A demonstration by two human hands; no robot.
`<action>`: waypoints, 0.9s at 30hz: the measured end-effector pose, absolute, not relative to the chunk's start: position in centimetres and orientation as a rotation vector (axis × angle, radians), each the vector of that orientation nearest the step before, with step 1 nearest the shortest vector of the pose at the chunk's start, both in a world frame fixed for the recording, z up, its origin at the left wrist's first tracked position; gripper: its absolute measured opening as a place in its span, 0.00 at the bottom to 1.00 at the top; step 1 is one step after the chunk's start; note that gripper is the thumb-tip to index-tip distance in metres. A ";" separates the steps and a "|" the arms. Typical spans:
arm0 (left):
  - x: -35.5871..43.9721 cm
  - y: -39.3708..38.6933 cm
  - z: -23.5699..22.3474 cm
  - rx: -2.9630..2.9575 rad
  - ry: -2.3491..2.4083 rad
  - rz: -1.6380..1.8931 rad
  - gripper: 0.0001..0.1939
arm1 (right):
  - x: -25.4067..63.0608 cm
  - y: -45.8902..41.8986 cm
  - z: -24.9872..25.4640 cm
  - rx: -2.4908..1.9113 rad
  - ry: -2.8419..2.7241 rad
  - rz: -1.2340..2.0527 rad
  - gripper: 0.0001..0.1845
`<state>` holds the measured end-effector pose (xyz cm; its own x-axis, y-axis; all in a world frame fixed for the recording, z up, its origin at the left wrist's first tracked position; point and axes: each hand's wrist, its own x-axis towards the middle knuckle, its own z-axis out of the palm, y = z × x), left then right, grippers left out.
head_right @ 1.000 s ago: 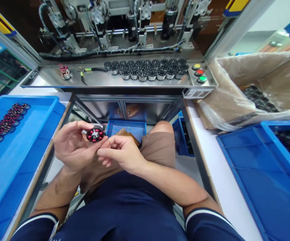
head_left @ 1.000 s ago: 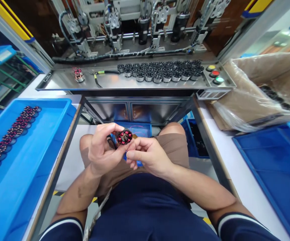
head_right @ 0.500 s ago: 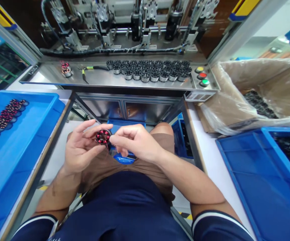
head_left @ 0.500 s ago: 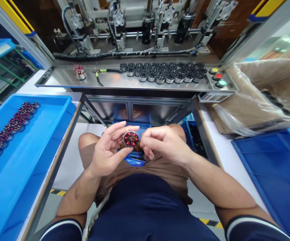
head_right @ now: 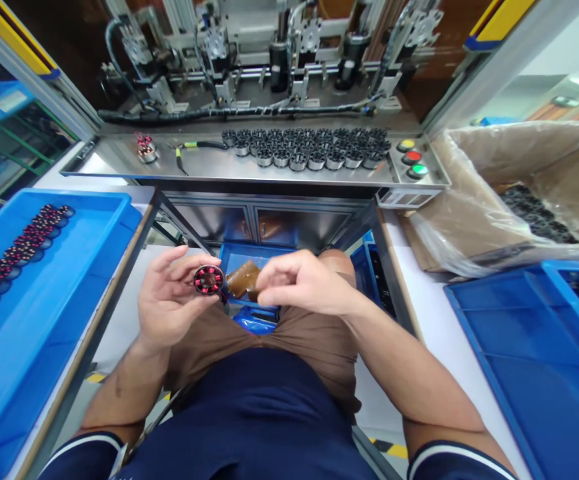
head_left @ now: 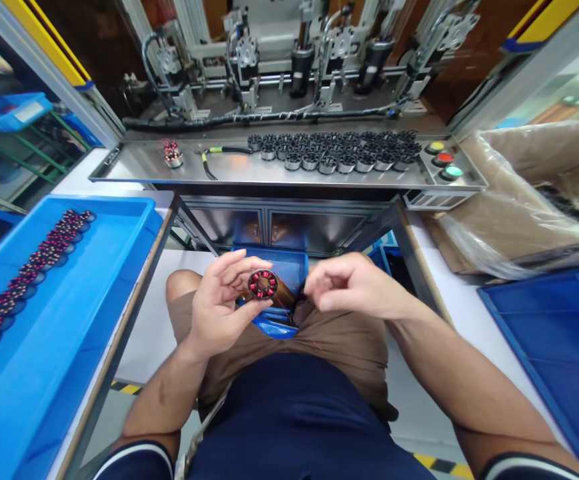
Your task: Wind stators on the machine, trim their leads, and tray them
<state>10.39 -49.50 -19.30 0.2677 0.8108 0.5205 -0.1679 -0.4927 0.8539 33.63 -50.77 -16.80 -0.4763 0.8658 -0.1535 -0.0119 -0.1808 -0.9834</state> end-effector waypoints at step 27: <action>11.7 -49.6 -19.8 1.550 0.799 1.492 0.20 | 27.6 -51.8 -17.9 -0.983 -1.067 1.336 0.25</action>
<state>11.73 -49.63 -19.79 0.0957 0.8779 0.4692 -0.0962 -0.4610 0.8822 27.56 -51.76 -17.91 -0.0452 0.9986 0.0280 -0.2484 0.0159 -0.9685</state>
